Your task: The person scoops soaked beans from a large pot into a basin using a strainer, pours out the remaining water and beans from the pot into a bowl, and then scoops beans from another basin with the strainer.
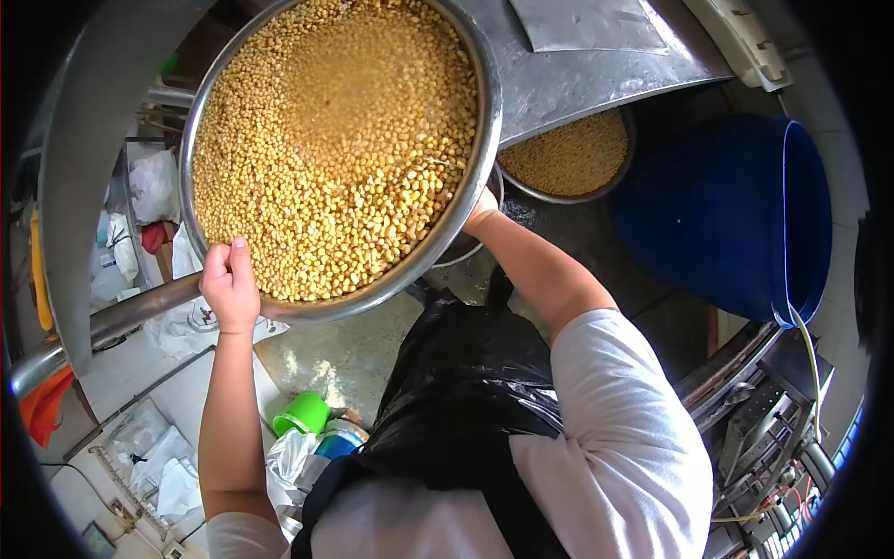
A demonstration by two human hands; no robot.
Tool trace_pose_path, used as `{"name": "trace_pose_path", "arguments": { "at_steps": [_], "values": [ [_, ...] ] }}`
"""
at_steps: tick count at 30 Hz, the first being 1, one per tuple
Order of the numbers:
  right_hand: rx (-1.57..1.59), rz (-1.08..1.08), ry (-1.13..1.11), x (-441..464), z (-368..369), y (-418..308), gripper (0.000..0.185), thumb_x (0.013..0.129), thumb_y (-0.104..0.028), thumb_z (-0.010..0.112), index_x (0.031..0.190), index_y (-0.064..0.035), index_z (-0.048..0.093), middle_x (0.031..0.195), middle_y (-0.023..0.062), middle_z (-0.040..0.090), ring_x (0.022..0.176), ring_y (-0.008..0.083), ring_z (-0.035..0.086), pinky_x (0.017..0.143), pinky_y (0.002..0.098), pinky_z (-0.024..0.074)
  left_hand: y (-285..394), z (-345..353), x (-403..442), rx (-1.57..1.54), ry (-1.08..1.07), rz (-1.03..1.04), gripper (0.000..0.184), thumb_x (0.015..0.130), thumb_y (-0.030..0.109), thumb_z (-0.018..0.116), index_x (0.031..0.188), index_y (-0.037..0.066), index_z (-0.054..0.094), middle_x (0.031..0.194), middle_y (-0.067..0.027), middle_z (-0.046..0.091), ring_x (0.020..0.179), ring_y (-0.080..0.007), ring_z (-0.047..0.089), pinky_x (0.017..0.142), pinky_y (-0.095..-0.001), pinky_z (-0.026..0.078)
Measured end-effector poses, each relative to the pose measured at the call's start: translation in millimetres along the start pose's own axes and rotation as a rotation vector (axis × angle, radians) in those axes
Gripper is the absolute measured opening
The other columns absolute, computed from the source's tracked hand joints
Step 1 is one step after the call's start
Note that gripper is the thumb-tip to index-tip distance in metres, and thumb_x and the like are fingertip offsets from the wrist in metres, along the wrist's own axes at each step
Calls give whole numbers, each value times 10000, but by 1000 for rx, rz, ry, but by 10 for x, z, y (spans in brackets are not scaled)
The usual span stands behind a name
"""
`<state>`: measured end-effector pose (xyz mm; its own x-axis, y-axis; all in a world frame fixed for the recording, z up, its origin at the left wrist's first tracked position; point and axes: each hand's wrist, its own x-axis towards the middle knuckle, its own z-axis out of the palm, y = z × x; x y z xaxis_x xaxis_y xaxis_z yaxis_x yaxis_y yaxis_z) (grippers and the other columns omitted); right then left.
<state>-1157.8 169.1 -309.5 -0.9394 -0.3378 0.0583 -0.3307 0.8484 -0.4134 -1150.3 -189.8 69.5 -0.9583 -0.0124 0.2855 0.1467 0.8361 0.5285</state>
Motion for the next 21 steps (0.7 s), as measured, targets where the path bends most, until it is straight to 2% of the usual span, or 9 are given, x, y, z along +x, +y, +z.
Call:
{"name": "trace_pose_path", "arguments": {
  "at_steps": [4,6,7,8,10,12,14,18,21],
  "values": [
    [85,337,-26,-101,-575,-253,613,978,-127,554,1582,-48,489,1724,193,291,1506,565,359,1079,531,562,32,7,4,0,8,10,394,1069,202,691,770,38,493,661,-4,444,638,-113,385,585,-336,396],
    [435,671,219,-203,-1009,-434,801,915,-20,578,1666,-106,311,1719,225,260,1479,529,420,1110,527,530,27,9,5,-6,13,14,393,1068,198,692,770,38,492,659,-4,442,635,-113,382,581,-335,393],
    [565,716,206,-283,-929,-349,957,865,44,579,1701,-165,162,1697,280,266,1466,489,457,1121,518,513,31,4,4,-5,5,8,394,1067,195,693,769,37,490,656,-4,438,633,-113,381,577,-335,389],
    [544,737,406,-420,-743,-353,912,879,11,575,1695,-180,215,1618,308,387,1374,477,557,1137,489,500,35,8,6,-5,-1,3,395,1067,191,693,768,36,487,654,-4,434,631,-113,379,574,-335,386],
    [760,1101,166,-639,-654,-233,872,893,-24,575,1689,-176,250,1506,265,537,1249,445,662,1009,497,592,33,11,8,-8,8,9,400,1065,192,695,766,34,481,651,-6,431,626,-116,378,570,-340,382],
    [1322,1315,239,-923,-931,-324,788,906,-54,578,1647,-150,330,1416,206,613,1148,412,719,811,525,664,68,11,10,-9,10,8,413,1063,198,696,758,35,470,643,-11,423,618,-122,374,569,-346,381],
    [1528,1395,291,-1250,-1010,-300,682,905,18,559,1558,-125,424,1354,174,624,1130,400,715,760,600,684,82,-5,11,-5,1,3,407,1070,200,686,765,30,477,655,-8,428,634,-115,379,582,-339,385],
    [1674,1450,355,-2050,-1393,-148,513,896,-7,594,1403,-54,532,1251,151,651,990,342,700,817,604,636,86,5,15,-1,20,30,430,1064,207,691,747,37,457,629,-19,412,608,-127,371,568,-354,378],
    [1582,1415,412,-2691,-1842,86,472,870,-6,627,1341,0,593,1147,144,705,1046,330,725,817,481,635,116,19,3,-29,37,19,420,1060,205,697,750,38,467,628,-20,423,604,-129,378,568,-349,386]
  ]
}}
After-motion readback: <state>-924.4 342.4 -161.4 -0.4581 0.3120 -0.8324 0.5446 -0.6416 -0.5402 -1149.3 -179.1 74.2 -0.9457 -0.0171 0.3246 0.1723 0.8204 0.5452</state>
